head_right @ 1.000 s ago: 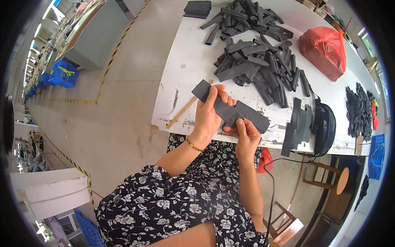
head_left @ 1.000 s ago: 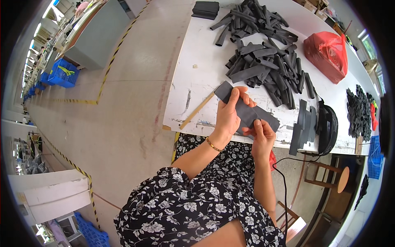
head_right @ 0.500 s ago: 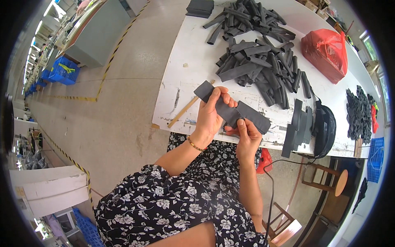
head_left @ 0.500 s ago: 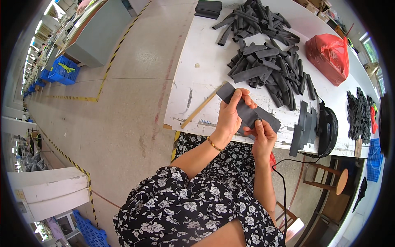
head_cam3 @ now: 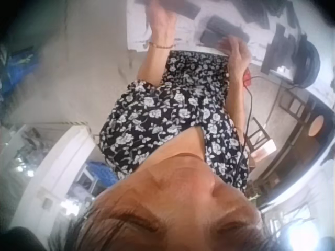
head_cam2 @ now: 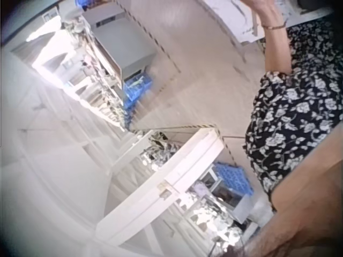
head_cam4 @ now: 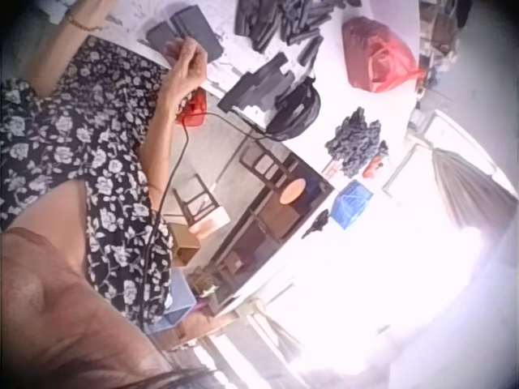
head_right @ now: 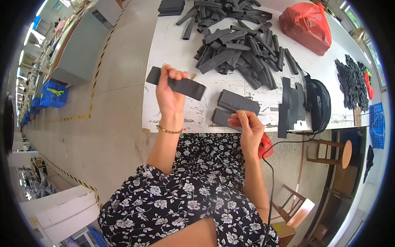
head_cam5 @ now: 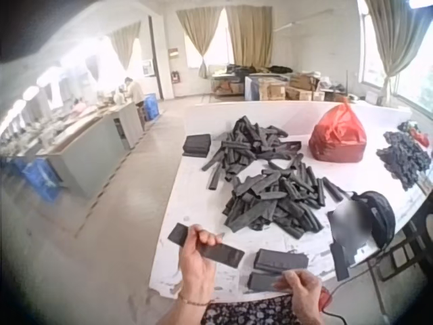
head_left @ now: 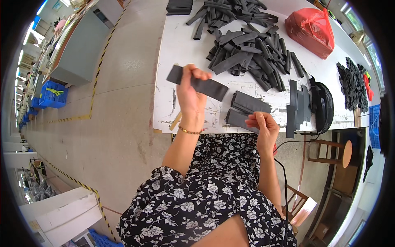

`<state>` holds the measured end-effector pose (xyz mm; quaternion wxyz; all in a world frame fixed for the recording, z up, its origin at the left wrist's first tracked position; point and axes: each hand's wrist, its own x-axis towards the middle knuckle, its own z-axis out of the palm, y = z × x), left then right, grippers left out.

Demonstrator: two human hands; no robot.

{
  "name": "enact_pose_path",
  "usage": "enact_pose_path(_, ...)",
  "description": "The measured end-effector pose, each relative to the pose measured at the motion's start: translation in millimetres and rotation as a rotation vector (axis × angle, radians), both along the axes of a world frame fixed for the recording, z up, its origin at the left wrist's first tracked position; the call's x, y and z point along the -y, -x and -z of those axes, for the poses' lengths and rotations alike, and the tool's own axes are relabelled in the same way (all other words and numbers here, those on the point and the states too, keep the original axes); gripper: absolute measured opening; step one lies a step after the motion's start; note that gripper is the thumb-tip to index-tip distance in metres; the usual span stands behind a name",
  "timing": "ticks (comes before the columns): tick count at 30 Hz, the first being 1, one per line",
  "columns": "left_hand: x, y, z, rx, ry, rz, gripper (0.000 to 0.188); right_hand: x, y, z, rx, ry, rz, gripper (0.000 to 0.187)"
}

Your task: The person repeatedly picks up small, dark gray rectangular components from a pile on a white table. They insert one component into a slot on another, then place the assembled pair onto a growing stack. The process is repeated continuously throughout the clip.

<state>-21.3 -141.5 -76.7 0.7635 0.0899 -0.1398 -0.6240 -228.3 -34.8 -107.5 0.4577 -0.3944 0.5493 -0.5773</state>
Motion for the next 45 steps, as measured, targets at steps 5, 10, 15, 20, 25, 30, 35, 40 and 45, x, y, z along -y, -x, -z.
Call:
enact_pose_path(5, -9, 19, -6, 0.121, 0.025, 0.089, 0.018, 25, -26, -38, 0.056, 0.164, -0.128, 0.032)
enact_pose_path(10, -11, 26, 1, 0.139, 0.028, 0.129, 0.019, 41, -37, -31, -0.145, 0.079, -0.164, 0.015)
enact_pose_path(15, -14, 23, 11, 0.151, -0.084, 0.063, 0.019, 30, -41, -21, -0.343, 0.213, -0.106, 0.010)
enact_pose_path(20, 12, -20, 13, -0.009, 0.042, 0.023, 0.020, 21, -5, -11, -0.058, 0.125, -0.024, 0.013)
enact_pose_path(25, -1, 10, 7, 0.065, 0.068, 0.102, 0.020, 38, -38, -31, -0.054, 0.131, -0.191, 0.025)
enact_pose_path(30, -7, 16, 8, 0.032, 0.006, 0.137, 0.022, 43, -49, -24, -0.235, 0.200, -0.115, 0.008)
enact_pose_path(35, -2, 14, 38, -0.182, -0.019, 0.278, 0.022, 29, -52, -15, -0.516, 0.439, -0.023, 0.007)
enact_pose_path(40, -14, 41, 12, 0.061, -0.306, 0.233, 0.036, 32, -33, -13, -0.850, 0.754, 0.143, 0.018)
enact_pose_path(45, -43, 41, 31, 0.289, -0.344, 0.359, 0.035, 40, -6, -13, -1.140, 0.950, 0.054, 0.033)
